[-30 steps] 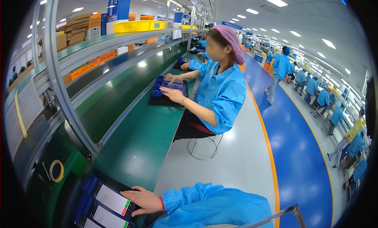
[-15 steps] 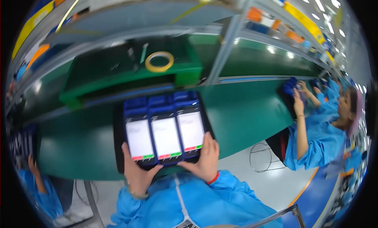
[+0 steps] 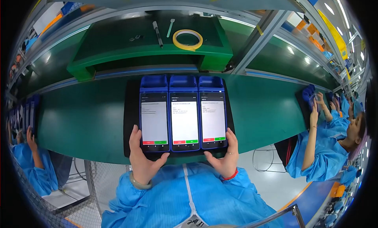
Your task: The person tests handheld payment devices on a work mat, tapping their touchscreens to complete diagnostic checks and swapping out tested devices for new ones by hand.
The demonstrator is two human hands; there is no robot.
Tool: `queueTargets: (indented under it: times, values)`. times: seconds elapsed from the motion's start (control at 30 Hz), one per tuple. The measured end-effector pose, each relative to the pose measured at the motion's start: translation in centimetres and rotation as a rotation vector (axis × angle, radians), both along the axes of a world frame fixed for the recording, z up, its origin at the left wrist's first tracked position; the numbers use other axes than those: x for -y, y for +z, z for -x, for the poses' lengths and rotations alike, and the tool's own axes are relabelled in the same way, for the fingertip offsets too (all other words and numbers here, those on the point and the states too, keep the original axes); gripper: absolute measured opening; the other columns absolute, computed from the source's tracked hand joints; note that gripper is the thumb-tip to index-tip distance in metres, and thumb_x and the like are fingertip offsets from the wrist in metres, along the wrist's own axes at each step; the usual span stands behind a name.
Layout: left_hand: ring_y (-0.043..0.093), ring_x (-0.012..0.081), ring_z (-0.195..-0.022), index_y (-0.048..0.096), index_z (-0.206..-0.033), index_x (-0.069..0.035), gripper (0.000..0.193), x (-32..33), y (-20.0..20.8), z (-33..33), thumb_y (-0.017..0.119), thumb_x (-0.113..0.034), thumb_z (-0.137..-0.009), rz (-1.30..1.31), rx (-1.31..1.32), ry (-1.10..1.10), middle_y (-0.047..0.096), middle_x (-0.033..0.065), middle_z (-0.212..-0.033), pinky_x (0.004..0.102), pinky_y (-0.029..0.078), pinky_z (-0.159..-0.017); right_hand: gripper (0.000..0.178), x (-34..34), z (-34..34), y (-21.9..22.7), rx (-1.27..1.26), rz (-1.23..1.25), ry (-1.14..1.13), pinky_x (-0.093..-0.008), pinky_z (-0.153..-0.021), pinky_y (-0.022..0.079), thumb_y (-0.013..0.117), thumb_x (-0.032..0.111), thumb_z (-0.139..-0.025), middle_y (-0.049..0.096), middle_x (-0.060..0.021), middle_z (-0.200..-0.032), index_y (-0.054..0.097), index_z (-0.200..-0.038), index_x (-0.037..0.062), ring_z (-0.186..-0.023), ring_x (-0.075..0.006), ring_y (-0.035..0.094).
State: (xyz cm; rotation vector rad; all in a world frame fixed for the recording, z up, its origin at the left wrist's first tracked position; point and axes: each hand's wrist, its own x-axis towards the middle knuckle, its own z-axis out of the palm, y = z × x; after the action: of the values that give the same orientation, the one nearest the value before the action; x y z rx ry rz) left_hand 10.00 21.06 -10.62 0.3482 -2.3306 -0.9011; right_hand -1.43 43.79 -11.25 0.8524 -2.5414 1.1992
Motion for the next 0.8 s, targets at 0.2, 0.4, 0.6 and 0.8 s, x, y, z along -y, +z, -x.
queueTargets:
  times: [0.2, 0.4, 0.6, 0.8]
  values:
    - [0.042, 0.0408, -0.118, 0.034, -0.125, -0.007, 0.081, -0.3, -0.1, 0.4, 0.08, -0.02, -0.06, 0.087, -0.058, 0.012, 0.027, 0.0262, -0.135, 0.0421, 0.046, -0.09, 0.075, -0.2, 0.1, -0.2, -0.046, 0.017, -0.002, -0.0389, -0.087, 0.045, 0.08, 0.017, -0.061, 0.041, -0.0265, -0.126, 0.038, -0.121, 0.0007, -0.11, -0.0386, 0.05]
    - [0.045, 0.0409, -0.115, 0.036, -0.123, -0.006, 0.078, -0.5, -0.3, 0.6, 0.081, -0.02, -0.06, 0.089, -0.091, 0.026, 0.028, 0.0254, -0.134, 0.0427, 0.045, -0.091, 0.072, 0.0, 0.3, -0.3, -0.07, 0.028, -0.037, -0.0384, -0.085, 0.047, 0.08, 0.017, -0.06, 0.044, -0.0266, -0.123, 0.041, -0.119, 0.0005, -0.106, -0.0389, 0.052]
    - [0.044, 0.0403, -0.115, 0.037, -0.121, -0.005, 0.076, -0.7, -1.0, 0.3, 0.081, -0.021, -0.061, 0.107, -0.113, 0.06, 0.031, 0.0247, -0.131, 0.0441, 0.046, -0.09, 0.07, 0.1, 0.1, -0.6, -0.043, 0.088, -0.015, -0.0385, -0.092, 0.042, 0.077, 0.009, -0.06, 0.043, -0.0253, -0.126, 0.04, -0.119, 0.0003, -0.112, -0.0353, 0.049]
    - [0.042, 0.0453, -0.115, 0.04, -0.119, -0.006, 0.07, -1.0, -1.1, 0.2, 0.079, -0.023, -0.063, 0.131, -0.115, 0.065, 0.031, 0.0272, -0.126, 0.0512, 0.045, -0.09, 0.068, 0.3, 0.1, -0.4, -0.084, 0.065, -0.029, -0.0387, -0.089, 0.045, 0.077, 0.011, -0.061, 0.044, -0.0261, -0.124, 0.041, -0.118, -0.0003, -0.109, -0.0364, 0.052]
